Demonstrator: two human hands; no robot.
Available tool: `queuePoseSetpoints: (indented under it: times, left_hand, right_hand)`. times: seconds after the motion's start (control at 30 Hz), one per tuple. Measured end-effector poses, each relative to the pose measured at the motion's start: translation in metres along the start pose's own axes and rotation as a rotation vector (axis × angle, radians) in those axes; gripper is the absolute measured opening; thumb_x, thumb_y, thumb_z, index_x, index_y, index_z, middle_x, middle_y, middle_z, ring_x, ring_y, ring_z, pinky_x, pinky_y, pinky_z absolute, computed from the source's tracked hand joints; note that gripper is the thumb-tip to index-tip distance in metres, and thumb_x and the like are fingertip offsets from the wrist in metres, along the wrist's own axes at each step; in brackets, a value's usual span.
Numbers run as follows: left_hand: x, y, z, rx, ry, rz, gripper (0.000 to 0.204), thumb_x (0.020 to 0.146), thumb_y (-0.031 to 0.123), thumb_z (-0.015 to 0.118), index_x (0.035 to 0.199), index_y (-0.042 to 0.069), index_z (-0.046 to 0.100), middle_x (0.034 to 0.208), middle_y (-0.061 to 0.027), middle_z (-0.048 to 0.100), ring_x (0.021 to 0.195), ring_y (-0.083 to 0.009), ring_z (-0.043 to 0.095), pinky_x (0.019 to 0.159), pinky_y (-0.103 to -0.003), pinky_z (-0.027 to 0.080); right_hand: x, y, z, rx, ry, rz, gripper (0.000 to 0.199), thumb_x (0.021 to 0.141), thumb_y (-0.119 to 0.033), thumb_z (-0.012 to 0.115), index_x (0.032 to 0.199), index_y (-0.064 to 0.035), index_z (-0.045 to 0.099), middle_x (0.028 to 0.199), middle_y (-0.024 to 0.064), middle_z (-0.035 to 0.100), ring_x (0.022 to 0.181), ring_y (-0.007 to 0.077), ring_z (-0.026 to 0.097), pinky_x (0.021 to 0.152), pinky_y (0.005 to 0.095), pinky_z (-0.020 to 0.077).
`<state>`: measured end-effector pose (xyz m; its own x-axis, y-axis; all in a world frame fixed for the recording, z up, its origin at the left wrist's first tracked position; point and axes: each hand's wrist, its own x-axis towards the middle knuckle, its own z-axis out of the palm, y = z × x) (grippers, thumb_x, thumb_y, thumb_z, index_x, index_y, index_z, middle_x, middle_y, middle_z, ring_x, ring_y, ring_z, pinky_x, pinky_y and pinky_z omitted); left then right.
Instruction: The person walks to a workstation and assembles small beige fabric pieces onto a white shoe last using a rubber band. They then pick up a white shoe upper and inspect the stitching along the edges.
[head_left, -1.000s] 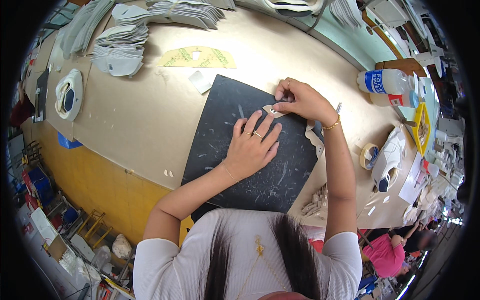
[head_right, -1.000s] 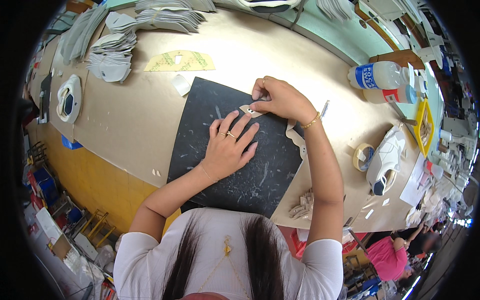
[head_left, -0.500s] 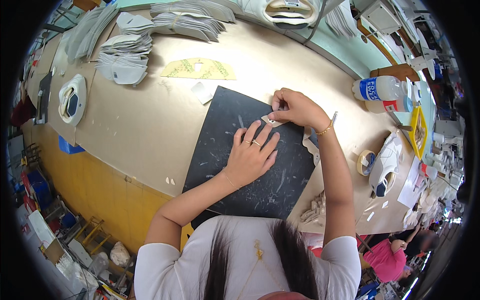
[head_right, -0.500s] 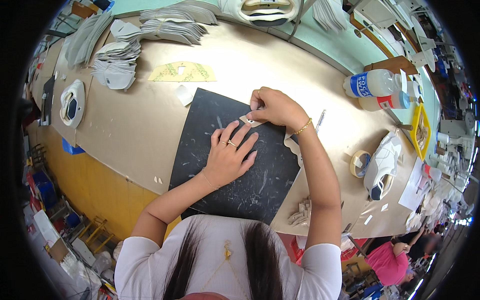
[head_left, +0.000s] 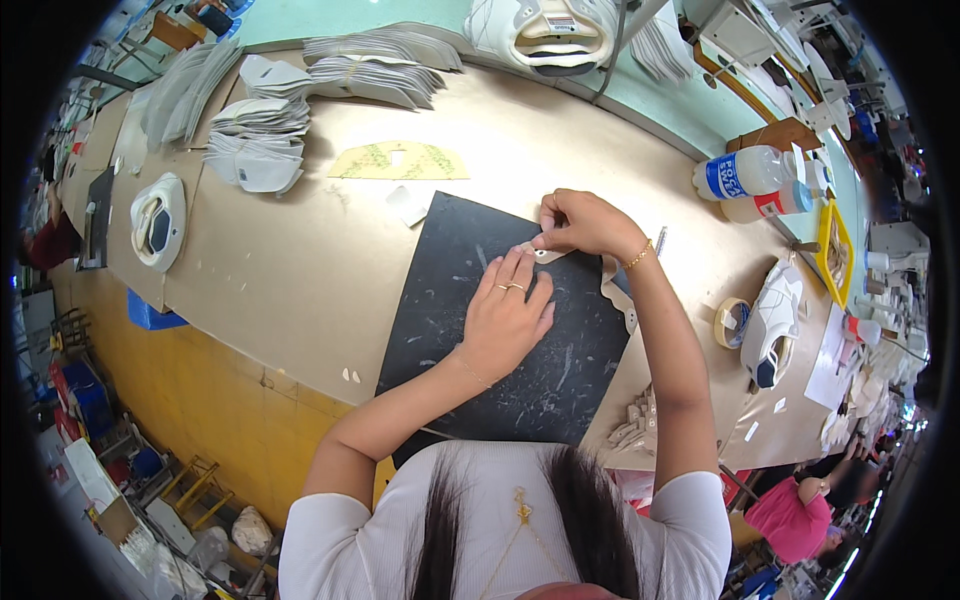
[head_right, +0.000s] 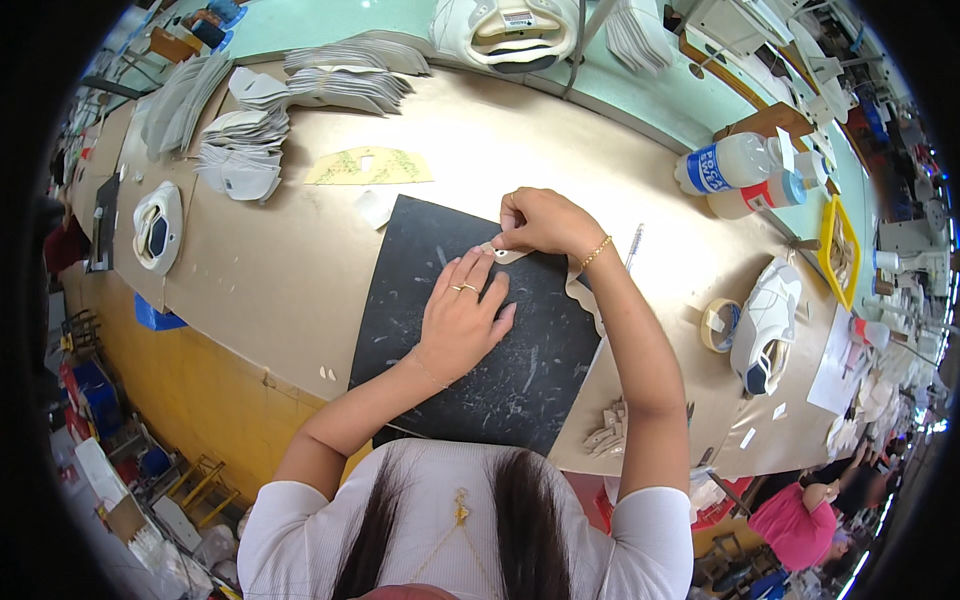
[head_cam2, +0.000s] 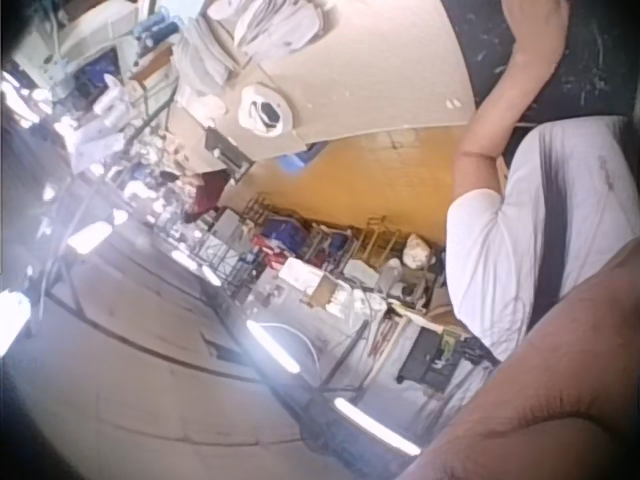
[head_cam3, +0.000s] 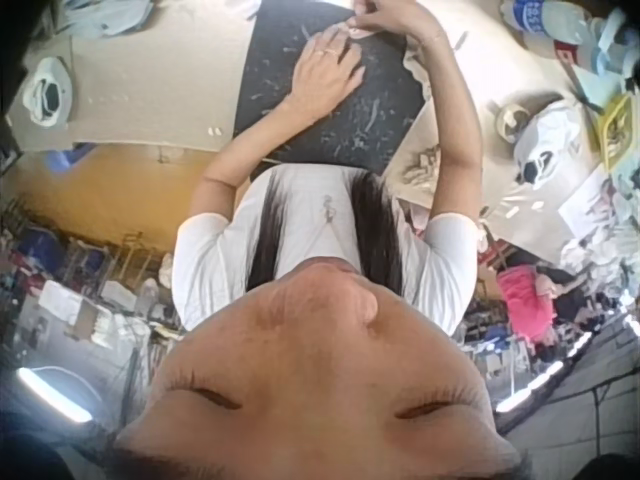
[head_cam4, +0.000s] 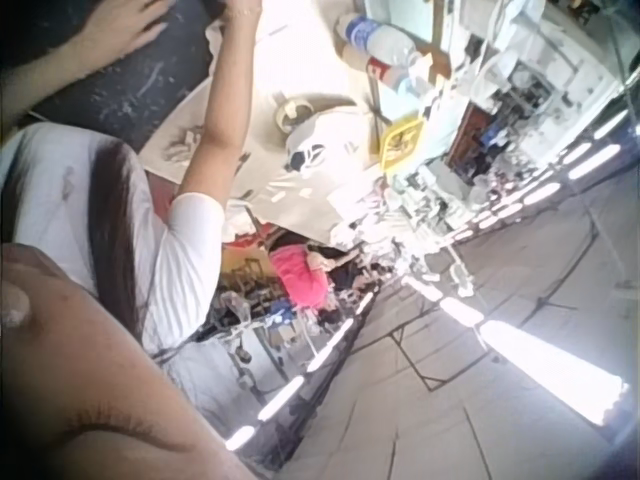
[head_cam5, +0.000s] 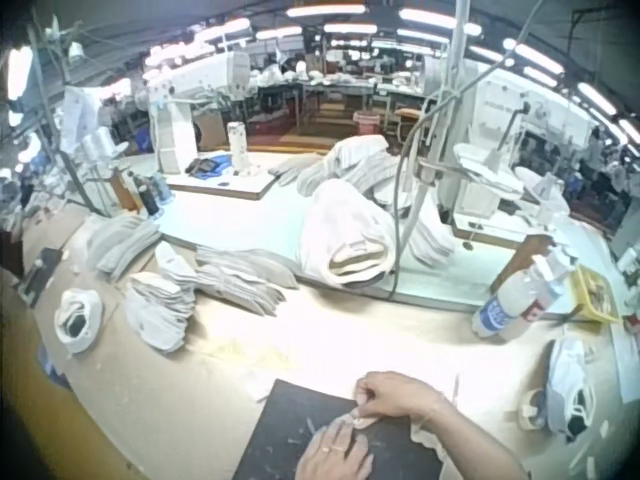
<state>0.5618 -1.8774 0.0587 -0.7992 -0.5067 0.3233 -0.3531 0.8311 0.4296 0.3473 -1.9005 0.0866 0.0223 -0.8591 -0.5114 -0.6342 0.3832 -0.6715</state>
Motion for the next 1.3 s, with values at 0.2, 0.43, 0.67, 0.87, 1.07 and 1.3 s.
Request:
queuePoseSetpoints:
  times: [0.2, 0.43, 0.67, 0.87, 1.07, 1.3]
  left_hand:
    - [0.004, 0.003, -0.002, 0.032, 0.009, -0.011, 0.037, 0.079, 0.018, 0.073, 0.11, 0.001, 0.061, 0.124, -0.0195, 0.057, 0.119, -0.0353, 0.055, 0.102, -0.047, 0.043]
    - [0.015, -0.006, -0.014, -0.047, -0.069, 0.049, 0.045, 0.08, 0.011, 0.072, 0.121, 0.001, 0.06, 0.127, -0.0165, 0.058, 0.118, -0.0321, 0.055, 0.096, -0.045, 0.043]
    - [0.022, -0.005, -0.002, 0.129, -0.044, 0.161, 0.028, 0.085, 0.01, 0.067, 0.109, -0.002, 0.06, 0.115, -0.0199, 0.064, 0.116, -0.0344, 0.059, 0.109, -0.051, 0.037]
    - [0.018, -0.011, 0.001, 0.167, -0.059, 0.18, 0.024, 0.087, 0.01, 0.064, 0.108, -0.003, 0.061, 0.113, -0.0201, 0.066, 0.115, -0.0341, 0.06, 0.11, -0.052, 0.037]
    - [0.004, -0.03, 0.014, 0.055, 0.033, 0.235, 0.027, 0.086, 0.011, 0.066, 0.111, 0.0, 0.064, 0.124, -0.0188, 0.06, 0.121, -0.035, 0.055, 0.106, -0.049, 0.04]
    - [0.004, -0.029, 0.018, 0.05, 0.051, 0.241, 0.033, 0.085, 0.01, 0.066, 0.117, 0.001, 0.06, 0.129, -0.0177, 0.058, 0.126, -0.0356, 0.052, 0.107, -0.049, 0.039]
  right_hand:
    - [-0.005, -0.005, 0.012, -0.099, 0.114, 0.006, 0.022, 0.075, -0.024, 0.078, 0.078, -0.0055, 0.067, 0.073, 0.0103, 0.069, 0.068, 0.0245, 0.066, 0.063, 0.0369, 0.0509]
    - [0.01, 0.003, 0.026, -0.436, 0.192, 0.006, 0.026, 0.075, -0.034, 0.075, 0.086, -0.0103, 0.073, 0.089, 0.0126, 0.071, 0.09, 0.0318, 0.069, 0.077, 0.0422, 0.0547]
    - [-0.009, 0.002, 0.032, -0.328, 0.357, 0.025, 0.02, 0.077, -0.024, 0.071, 0.091, -0.0114, 0.073, 0.093, 0.0102, 0.071, 0.091, 0.0296, 0.069, 0.078, 0.0443, 0.0521]
    - [-0.049, -0.005, 0.078, -0.488, 1.0, -0.103, 0.016, 0.079, -0.017, 0.066, 0.093, -0.0107, 0.072, 0.095, 0.003, 0.061, 0.097, 0.021, 0.057, 0.089, 0.0419, 0.039]
    - [-0.061, 0.002, 0.114, -0.615, 0.995, -0.114, 0.019, 0.085, -0.019, 0.061, 0.1, -0.0133, 0.071, 0.1, 0.0002, 0.061, 0.102, 0.0185, 0.058, 0.092, 0.0444, 0.0403]
    - [-0.062, 0.005, 0.129, -0.756, 1.082, -0.131, 0.024, 0.087, -0.021, 0.06, 0.106, -0.0122, 0.07, 0.107, 0.0002, 0.062, 0.107, 0.0182, 0.058, 0.099, 0.0497, 0.0382]
